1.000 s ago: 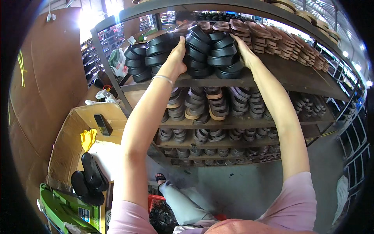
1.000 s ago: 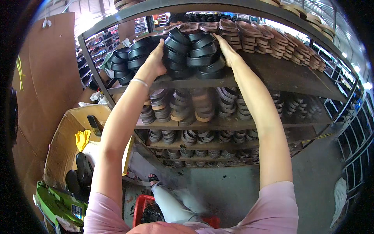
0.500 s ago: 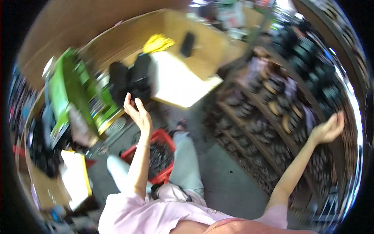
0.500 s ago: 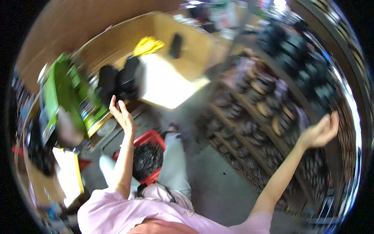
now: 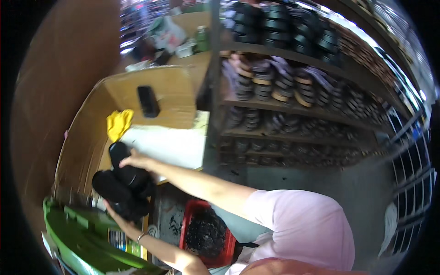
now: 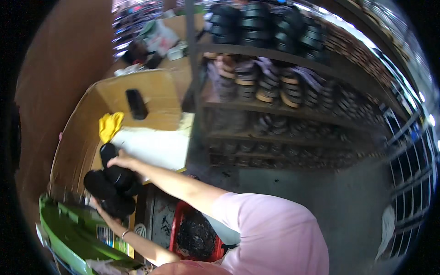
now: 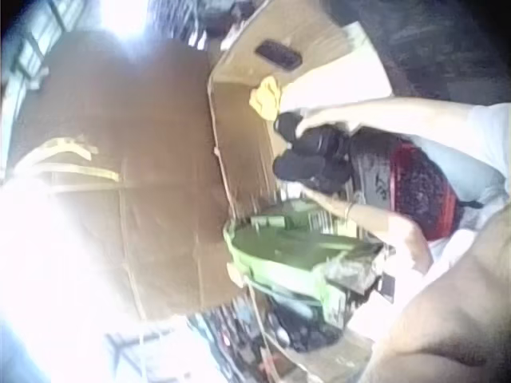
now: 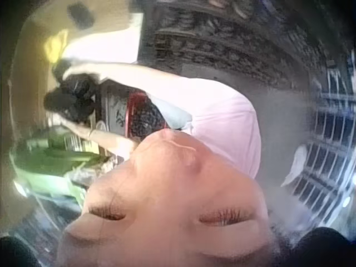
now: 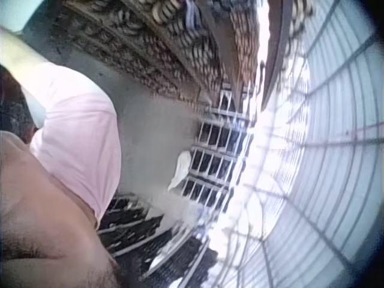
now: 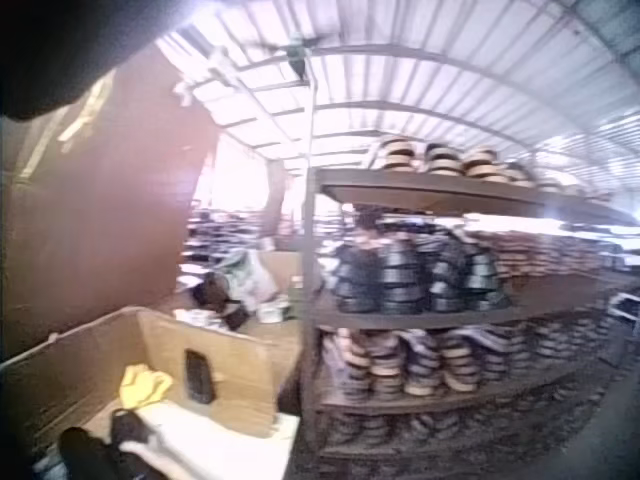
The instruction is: The person repeatedly grinds the soles of black shoes against a green bench grinder. They handle the shoes one at a time, rotating them to smooth different areas of the sole, and then place the finished shoes on a nearby shelf.
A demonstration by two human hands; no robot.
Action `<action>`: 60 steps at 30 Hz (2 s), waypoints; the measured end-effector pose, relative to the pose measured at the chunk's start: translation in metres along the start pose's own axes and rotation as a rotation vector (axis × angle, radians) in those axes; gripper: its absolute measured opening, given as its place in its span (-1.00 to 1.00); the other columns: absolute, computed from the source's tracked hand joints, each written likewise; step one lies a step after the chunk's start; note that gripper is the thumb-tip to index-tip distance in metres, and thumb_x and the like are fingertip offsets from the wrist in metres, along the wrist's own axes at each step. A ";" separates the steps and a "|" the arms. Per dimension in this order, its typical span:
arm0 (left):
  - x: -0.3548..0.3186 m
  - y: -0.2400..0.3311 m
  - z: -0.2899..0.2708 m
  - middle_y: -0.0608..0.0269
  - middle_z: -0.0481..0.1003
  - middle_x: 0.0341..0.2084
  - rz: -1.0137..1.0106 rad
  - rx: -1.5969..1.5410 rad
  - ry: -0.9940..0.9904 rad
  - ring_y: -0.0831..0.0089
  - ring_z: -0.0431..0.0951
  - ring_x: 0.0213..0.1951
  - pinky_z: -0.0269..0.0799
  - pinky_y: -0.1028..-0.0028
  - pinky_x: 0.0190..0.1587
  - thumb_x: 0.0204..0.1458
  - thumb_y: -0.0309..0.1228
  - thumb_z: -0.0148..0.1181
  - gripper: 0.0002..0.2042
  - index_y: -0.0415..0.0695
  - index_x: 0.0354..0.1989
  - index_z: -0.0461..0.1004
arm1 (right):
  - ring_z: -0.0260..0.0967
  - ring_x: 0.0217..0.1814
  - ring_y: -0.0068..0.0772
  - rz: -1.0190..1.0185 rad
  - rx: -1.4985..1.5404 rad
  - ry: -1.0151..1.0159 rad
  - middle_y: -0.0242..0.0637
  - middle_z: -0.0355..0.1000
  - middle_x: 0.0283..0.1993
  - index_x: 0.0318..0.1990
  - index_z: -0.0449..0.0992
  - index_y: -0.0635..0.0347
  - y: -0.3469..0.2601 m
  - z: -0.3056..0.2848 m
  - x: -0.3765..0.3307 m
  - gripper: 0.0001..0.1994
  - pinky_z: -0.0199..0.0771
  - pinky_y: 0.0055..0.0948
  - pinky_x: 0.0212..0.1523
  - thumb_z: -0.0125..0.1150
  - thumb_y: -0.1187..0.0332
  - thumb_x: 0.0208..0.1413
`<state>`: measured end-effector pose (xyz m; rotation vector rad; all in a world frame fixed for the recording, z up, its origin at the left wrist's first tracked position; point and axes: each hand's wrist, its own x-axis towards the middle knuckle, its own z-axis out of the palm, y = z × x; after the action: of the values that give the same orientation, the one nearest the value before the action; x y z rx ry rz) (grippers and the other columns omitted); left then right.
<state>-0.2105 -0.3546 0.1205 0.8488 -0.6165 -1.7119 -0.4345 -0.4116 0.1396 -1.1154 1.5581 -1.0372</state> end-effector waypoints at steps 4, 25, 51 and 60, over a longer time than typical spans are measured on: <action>-0.023 -0.001 0.026 0.08 0.24 0.25 -0.033 0.059 0.025 0.16 0.31 0.23 0.27 0.18 0.25 0.13 0.17 -0.05 -0.27 -0.09 0.34 0.13 | 0.05 0.32 -0.13 0.053 0.231 -0.179 -0.06 0.12 0.30 0.43 -0.14 0.19 0.033 -0.018 -0.008 0.08 0.19 -0.25 0.19 0.21 0.22 -0.40; -0.324 -0.172 0.383 0.00 -0.19 0.41 0.067 0.200 -1.295 0.19 -0.19 0.42 -0.24 0.29 0.39 -0.16 0.13 0.31 0.17 -0.25 0.42 -0.36 | 0.30 0.21 -0.23 -0.401 0.464 0.882 -0.10 0.30 0.23 0.34 0.09 0.34 0.049 -0.351 -0.642 -0.19 0.24 -0.29 0.23 0.29 0.21 -0.06; -0.318 -0.296 0.712 -0.19 0.05 0.33 0.346 0.373 -1.221 0.10 0.07 0.36 -0.02 0.27 0.35 0.22 -0.04 -0.03 -0.26 -0.33 0.38 -0.09 | 0.09 0.36 -0.21 -0.483 0.681 0.788 -0.14 0.23 0.30 0.31 0.18 0.17 -0.008 -0.743 -0.590 -0.08 -0.11 -0.06 0.36 0.40 -0.12 -0.18; -0.287 -0.246 0.149 0.06 0.49 -0.07 0.384 1.082 -1.037 0.15 0.46 0.05 0.36 0.27 0.12 0.12 -0.30 0.18 -0.72 -0.19 -0.07 0.50 | 0.46 0.05 -0.26 -0.782 -1.049 1.753 -0.08 0.50 0.01 0.04 0.51 0.28 0.045 -0.558 -0.580 -0.68 0.41 -0.40 0.10 0.11 0.29 0.22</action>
<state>-0.4251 -0.0105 0.0929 0.3769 -2.3596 -1.2823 -0.8913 0.2235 0.3351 -1.6152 3.4583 -2.0756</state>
